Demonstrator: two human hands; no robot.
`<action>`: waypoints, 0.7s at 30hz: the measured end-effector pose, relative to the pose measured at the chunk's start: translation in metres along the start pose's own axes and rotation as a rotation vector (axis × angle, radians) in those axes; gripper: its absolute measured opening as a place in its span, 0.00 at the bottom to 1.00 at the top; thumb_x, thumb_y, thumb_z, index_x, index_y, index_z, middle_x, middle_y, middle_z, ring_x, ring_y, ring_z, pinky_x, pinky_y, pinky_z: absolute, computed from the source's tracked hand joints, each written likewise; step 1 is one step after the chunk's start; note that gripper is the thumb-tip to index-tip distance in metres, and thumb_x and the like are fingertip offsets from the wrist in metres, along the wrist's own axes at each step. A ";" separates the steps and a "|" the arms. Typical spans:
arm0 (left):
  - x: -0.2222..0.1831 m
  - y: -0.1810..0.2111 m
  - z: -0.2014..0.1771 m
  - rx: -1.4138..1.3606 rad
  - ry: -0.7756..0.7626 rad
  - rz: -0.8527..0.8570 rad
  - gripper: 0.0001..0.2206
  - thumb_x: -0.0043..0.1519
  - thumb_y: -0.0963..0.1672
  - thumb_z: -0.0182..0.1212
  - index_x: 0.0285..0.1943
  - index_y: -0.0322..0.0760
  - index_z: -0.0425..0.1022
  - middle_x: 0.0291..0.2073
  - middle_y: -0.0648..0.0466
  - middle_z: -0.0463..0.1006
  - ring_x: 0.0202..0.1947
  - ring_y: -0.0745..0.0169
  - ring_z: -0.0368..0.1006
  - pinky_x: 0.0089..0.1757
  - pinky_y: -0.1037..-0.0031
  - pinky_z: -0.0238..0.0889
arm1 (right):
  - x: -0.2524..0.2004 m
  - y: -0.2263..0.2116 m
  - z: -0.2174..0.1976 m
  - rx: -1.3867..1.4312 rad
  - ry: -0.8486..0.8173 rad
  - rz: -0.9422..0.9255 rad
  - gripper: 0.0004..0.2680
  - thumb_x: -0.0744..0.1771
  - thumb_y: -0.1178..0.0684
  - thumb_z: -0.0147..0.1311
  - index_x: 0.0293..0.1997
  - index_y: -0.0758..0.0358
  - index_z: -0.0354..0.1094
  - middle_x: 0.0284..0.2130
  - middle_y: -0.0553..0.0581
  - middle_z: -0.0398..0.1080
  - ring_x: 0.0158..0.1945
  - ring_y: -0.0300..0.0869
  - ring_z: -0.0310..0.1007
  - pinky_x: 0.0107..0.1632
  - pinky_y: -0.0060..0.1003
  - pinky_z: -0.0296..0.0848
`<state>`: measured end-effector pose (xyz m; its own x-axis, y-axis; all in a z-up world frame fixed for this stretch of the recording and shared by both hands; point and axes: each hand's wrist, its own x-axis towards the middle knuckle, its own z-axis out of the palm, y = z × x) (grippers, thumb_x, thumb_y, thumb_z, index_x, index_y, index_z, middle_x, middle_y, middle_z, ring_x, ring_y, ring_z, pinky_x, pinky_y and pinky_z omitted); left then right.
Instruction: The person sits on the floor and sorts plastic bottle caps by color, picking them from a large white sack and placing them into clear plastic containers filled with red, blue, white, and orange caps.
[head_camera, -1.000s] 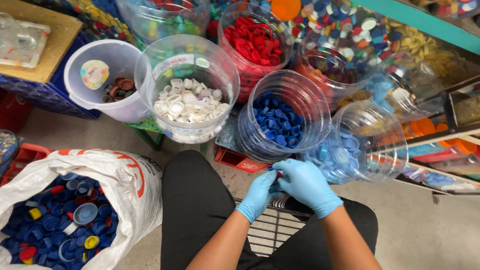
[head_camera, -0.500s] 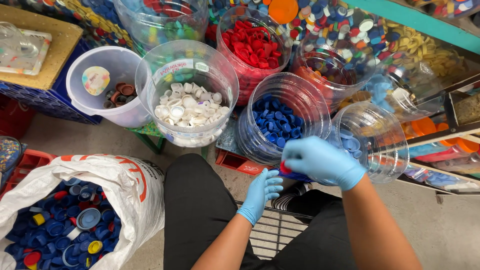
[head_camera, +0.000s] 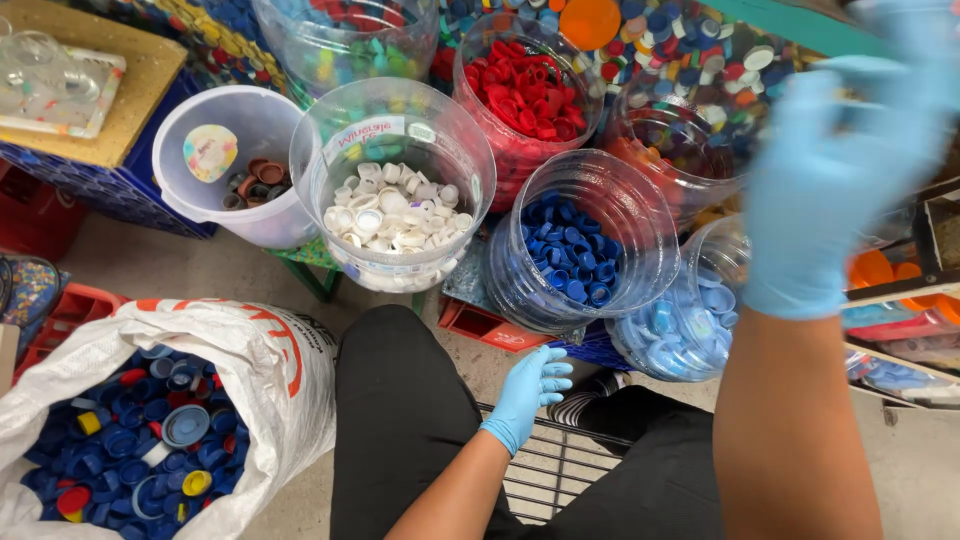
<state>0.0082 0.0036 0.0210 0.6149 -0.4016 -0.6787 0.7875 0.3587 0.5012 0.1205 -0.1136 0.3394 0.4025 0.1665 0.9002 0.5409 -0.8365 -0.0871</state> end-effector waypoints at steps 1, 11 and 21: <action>0.006 -0.003 -0.001 -0.011 -0.002 0.000 0.21 0.69 0.53 0.47 0.60 0.41 0.78 0.47 0.52 0.82 0.38 0.64 0.76 0.38 0.76 0.68 | -0.052 0.122 -0.030 0.003 -0.008 -0.007 0.19 0.72 0.79 0.47 0.70 0.68 0.59 0.57 0.71 0.69 0.49 0.57 0.70 0.53 0.51 0.72; 0.016 -0.024 -0.004 -0.001 0.043 -0.034 0.18 0.64 0.49 0.52 0.58 0.42 0.80 0.44 0.50 0.83 0.36 0.62 0.78 0.35 0.78 0.64 | -0.378 0.358 -0.536 0.292 -0.171 1.639 0.07 0.76 0.47 0.37 0.51 0.56 0.58 0.31 0.52 0.58 0.30 0.44 0.57 0.40 0.43 0.62; -0.013 0.009 0.010 0.076 0.125 -0.130 0.21 0.70 0.50 0.48 0.65 0.37 0.77 0.52 0.46 0.81 0.46 0.54 0.76 0.44 0.68 0.66 | -0.409 0.248 -0.631 0.936 0.078 1.383 0.10 0.77 0.49 0.36 0.59 0.66 0.52 0.28 0.50 0.58 0.27 0.39 0.55 0.33 0.37 0.58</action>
<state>0.0077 0.0031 0.0396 0.5014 -0.3308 -0.7995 0.8638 0.2444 0.4407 -0.3759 -0.7181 0.2189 0.9015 -0.4297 -0.0522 0.0698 0.2633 -0.9622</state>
